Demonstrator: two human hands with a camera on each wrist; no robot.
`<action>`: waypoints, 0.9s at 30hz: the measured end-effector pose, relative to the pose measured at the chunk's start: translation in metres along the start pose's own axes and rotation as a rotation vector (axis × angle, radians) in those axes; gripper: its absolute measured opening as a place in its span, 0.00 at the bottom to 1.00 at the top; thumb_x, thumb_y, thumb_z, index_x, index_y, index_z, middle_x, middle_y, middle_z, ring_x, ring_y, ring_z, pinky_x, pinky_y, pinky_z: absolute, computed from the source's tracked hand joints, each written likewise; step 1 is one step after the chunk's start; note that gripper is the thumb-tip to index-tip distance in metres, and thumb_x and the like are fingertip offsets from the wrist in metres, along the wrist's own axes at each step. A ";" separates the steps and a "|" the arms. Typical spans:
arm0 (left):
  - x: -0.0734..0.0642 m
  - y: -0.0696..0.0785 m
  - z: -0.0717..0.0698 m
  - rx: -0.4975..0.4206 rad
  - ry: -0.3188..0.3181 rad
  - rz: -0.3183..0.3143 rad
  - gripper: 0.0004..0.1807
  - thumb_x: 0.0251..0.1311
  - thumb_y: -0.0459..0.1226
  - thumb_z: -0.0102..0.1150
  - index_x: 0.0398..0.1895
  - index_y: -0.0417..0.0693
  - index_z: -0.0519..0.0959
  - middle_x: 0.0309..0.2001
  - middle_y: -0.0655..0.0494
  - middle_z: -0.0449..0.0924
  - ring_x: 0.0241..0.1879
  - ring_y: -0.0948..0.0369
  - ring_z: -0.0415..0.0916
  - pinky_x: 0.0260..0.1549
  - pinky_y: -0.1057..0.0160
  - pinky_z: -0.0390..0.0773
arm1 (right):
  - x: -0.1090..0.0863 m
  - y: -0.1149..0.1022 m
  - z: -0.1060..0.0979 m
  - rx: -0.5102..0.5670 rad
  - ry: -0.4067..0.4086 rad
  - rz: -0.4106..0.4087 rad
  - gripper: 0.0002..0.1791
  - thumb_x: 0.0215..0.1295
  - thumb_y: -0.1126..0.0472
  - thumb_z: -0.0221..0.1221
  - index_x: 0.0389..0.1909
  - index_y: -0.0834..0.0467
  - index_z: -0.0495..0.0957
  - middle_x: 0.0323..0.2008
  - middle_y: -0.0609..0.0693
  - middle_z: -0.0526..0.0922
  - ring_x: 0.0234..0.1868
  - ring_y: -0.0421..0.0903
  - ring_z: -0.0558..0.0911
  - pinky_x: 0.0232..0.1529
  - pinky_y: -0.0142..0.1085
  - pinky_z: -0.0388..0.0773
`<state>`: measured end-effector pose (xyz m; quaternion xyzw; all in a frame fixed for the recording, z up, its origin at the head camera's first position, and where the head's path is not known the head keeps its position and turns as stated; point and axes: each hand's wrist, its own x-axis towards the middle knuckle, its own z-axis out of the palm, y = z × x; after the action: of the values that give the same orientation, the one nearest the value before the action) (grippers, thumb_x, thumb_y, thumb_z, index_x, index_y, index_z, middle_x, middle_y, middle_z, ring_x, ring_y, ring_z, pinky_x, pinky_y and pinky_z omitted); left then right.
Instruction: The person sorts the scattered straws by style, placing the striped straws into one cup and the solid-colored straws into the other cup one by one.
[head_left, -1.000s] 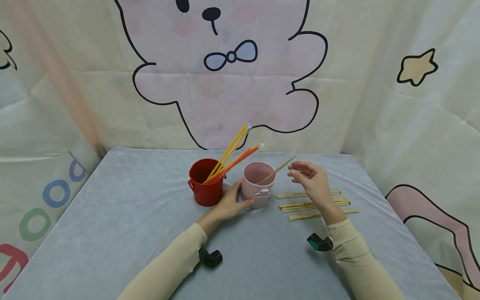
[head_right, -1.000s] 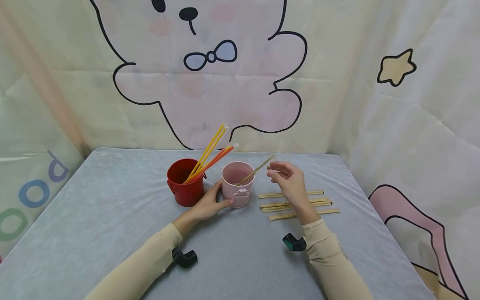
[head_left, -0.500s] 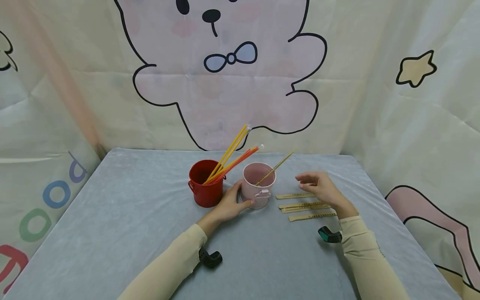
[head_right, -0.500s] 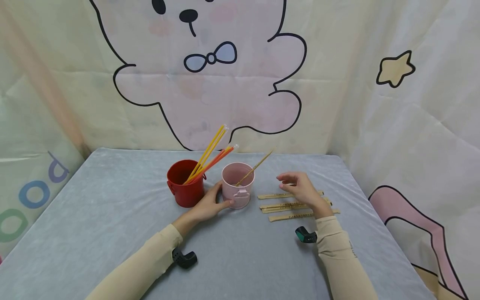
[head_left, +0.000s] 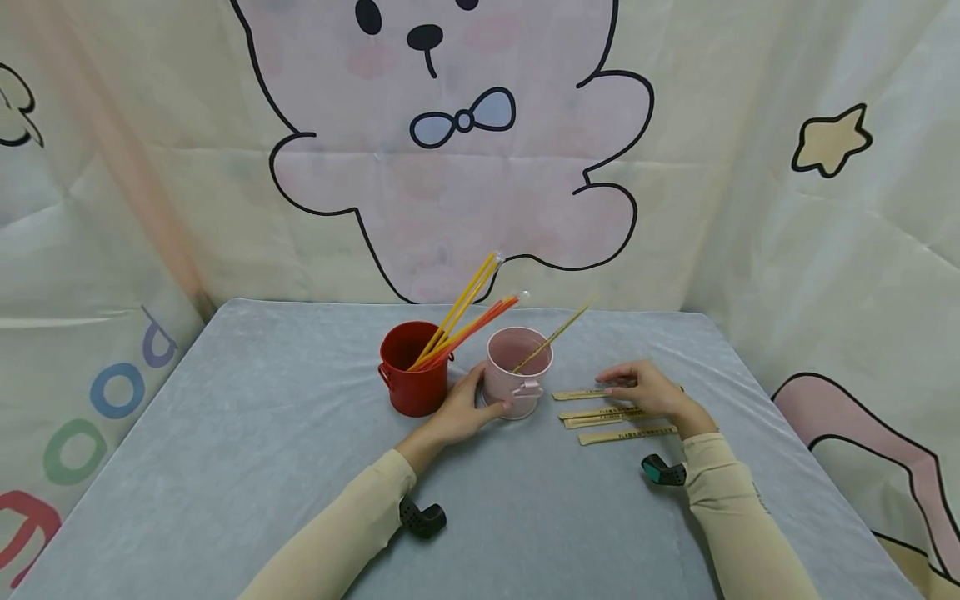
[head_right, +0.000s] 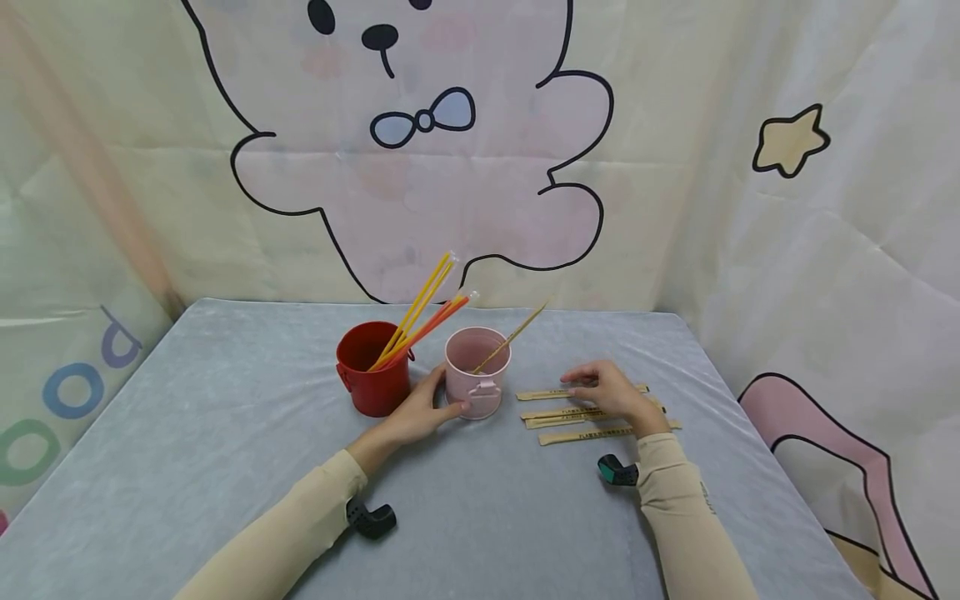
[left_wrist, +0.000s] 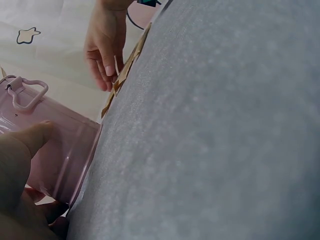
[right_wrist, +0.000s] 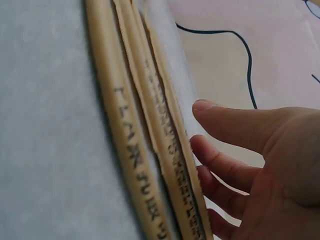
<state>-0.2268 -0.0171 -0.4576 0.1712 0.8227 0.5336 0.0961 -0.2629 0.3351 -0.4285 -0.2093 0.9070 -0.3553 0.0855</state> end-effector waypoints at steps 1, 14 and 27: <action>0.000 0.000 0.000 0.002 -0.001 -0.001 0.44 0.64 0.46 0.66 0.79 0.51 0.55 0.79 0.51 0.58 0.81 0.52 0.51 0.78 0.43 0.54 | 0.000 0.001 0.000 0.003 -0.004 0.004 0.14 0.68 0.68 0.62 0.51 0.70 0.82 0.50 0.67 0.85 0.46 0.47 0.84 0.44 0.28 0.79; 0.001 0.000 -0.001 0.002 -0.011 0.009 0.44 0.64 0.47 0.66 0.79 0.51 0.55 0.79 0.50 0.58 0.80 0.51 0.52 0.77 0.42 0.55 | 0.000 0.004 0.005 -0.024 0.000 0.056 0.07 0.67 0.73 0.60 0.42 0.69 0.84 0.37 0.63 0.86 0.33 0.37 0.80 0.33 0.30 0.78; -0.001 -0.002 0.001 -0.007 -0.010 -0.018 0.45 0.64 0.49 0.66 0.79 0.53 0.54 0.79 0.51 0.57 0.81 0.52 0.50 0.77 0.43 0.54 | -0.011 -0.023 -0.016 -0.132 0.176 -0.037 0.03 0.70 0.67 0.60 0.40 0.63 0.81 0.38 0.57 0.84 0.37 0.39 0.77 0.33 0.32 0.75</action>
<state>-0.2260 -0.0175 -0.4599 0.1659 0.8218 0.5348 0.1055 -0.2507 0.3345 -0.4009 -0.1994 0.9283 -0.3134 -0.0148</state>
